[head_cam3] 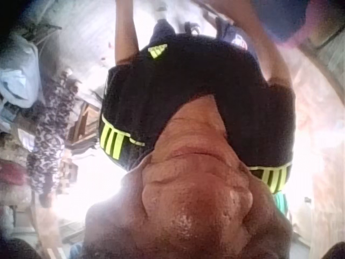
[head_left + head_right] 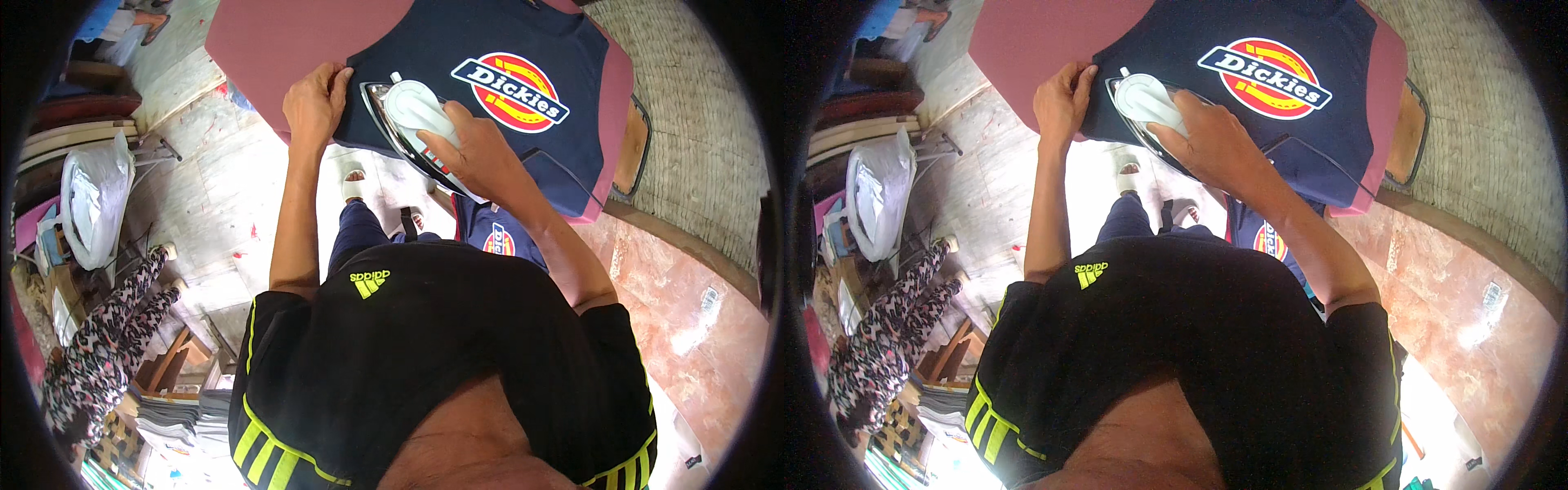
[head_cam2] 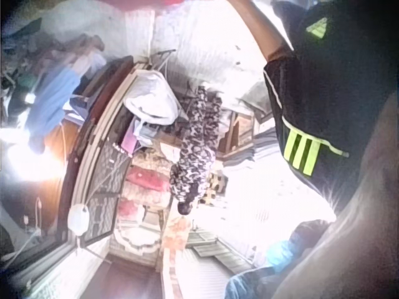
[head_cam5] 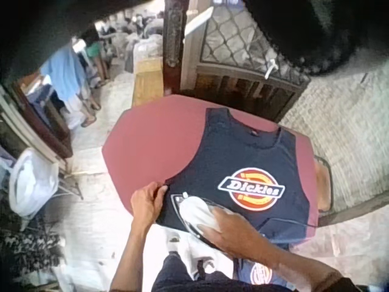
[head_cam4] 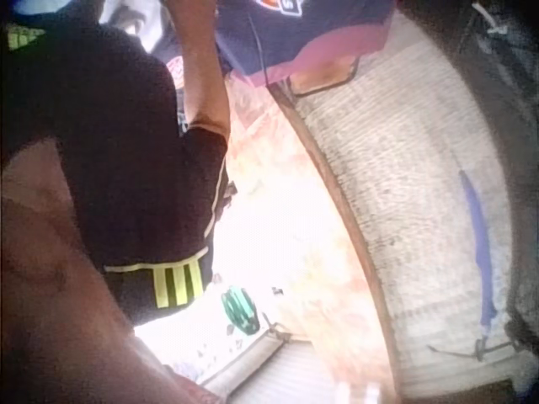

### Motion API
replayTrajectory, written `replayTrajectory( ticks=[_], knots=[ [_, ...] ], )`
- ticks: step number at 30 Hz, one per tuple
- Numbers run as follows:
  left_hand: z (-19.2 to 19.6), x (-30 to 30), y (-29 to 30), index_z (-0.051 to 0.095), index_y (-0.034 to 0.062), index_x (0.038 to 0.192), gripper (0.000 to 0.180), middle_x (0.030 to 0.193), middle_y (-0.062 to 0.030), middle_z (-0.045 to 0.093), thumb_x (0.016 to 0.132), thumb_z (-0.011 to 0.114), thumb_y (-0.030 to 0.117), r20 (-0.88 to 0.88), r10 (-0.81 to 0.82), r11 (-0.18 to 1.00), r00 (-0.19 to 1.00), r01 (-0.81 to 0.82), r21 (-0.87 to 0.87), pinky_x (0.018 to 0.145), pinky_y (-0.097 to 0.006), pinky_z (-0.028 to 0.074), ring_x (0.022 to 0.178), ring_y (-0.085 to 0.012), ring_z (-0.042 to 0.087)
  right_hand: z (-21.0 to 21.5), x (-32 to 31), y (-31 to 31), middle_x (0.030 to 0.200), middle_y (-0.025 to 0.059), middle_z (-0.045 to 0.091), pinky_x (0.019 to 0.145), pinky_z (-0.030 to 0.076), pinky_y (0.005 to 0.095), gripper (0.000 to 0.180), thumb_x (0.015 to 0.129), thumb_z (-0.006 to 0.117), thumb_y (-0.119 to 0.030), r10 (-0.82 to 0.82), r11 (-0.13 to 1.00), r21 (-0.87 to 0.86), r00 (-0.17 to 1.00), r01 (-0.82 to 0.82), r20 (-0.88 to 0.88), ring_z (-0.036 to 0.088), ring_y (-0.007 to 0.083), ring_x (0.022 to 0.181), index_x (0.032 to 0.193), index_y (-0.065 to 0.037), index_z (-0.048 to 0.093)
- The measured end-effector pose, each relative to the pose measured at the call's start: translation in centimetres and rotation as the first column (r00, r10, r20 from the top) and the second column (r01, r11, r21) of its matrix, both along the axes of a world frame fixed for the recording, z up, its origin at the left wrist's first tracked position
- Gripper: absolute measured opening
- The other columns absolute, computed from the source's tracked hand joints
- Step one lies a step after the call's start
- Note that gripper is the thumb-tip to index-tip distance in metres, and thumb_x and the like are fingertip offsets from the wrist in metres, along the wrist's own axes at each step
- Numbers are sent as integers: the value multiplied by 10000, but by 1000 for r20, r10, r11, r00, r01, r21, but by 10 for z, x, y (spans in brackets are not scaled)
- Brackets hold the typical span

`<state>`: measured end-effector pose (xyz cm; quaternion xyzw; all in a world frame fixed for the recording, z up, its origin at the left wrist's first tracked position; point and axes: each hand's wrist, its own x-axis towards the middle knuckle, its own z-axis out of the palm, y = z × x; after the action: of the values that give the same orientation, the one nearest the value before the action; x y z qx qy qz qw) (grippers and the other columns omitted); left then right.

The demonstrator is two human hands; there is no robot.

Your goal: The person irons a dark blue Dickies t-shirt on a pink ironing board, smoothing the fabric and using a white steam iron to press the front and sides. The person then places the shirt on a stack and briefly handles a phone and wallet.

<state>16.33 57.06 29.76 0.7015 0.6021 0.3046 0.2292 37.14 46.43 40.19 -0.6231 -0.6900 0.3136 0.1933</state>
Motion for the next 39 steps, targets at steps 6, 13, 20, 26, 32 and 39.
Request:
replayTrajectory(
  ticks=[6,13,20,26,32,39],
  knots=[
    [-2,-16,16,718,42,926,228,807,-173,690,916,641,257,143,-99,994,985,92,55,668,-407,511,724,-343,666,3,-12,18,813,306,637,650,501,448,399,920,643,-315,-17,998,-55,999,19,48,656,450,754,1033,52,535],
    [21,-18,53,710,23,1109,296,913,-138,729,948,653,265,243,-257,947,935,294,-130,784,-325,534,851,-174,685,7,-8,28,905,320,640,690,509,464,416,916,660,-289,55,998,13,996,-54,-65,649,465,817,1102,64,543],
    [23,-10,82,721,37,909,243,792,-123,693,863,720,276,-38,-429,888,902,414,-201,658,-369,496,699,-242,661,4,-13,18,1072,327,637,809,517,471,473,935,636,-296,-28,989,-147,1000,28,2,646,474,936,1207,77,532],
    [38,-9,133,713,28,860,282,720,-153,657,898,695,307,226,-606,565,762,613,-552,642,-377,494,660,-257,635,6,-25,3,993,326,665,840,530,461,532,926,631,-387,-242,967,-100,969,236,-53,696,404,902,1188,72,567],
    [23,66,241,705,39,922,383,702,-154,653,896,677,420,-6,-701,583,713,578,571,619,-376,500,652,-273,656,18,-58,1,776,214,642,640,498,386,368,946,638,-301,-685,723,-242,718,647,-125,675,256,705,1052,39,545],
    [1,165,310,653,32,1128,488,1213,-220,598,848,694,430,-136,-719,559,682,683,470,919,-486,458,1113,-402,552,31,-105,43,853,284,636,638,556,439,292,995,545,-265,-756,649,-79,629,757,-181,702,349,769,1033,24,523]
  ],
)
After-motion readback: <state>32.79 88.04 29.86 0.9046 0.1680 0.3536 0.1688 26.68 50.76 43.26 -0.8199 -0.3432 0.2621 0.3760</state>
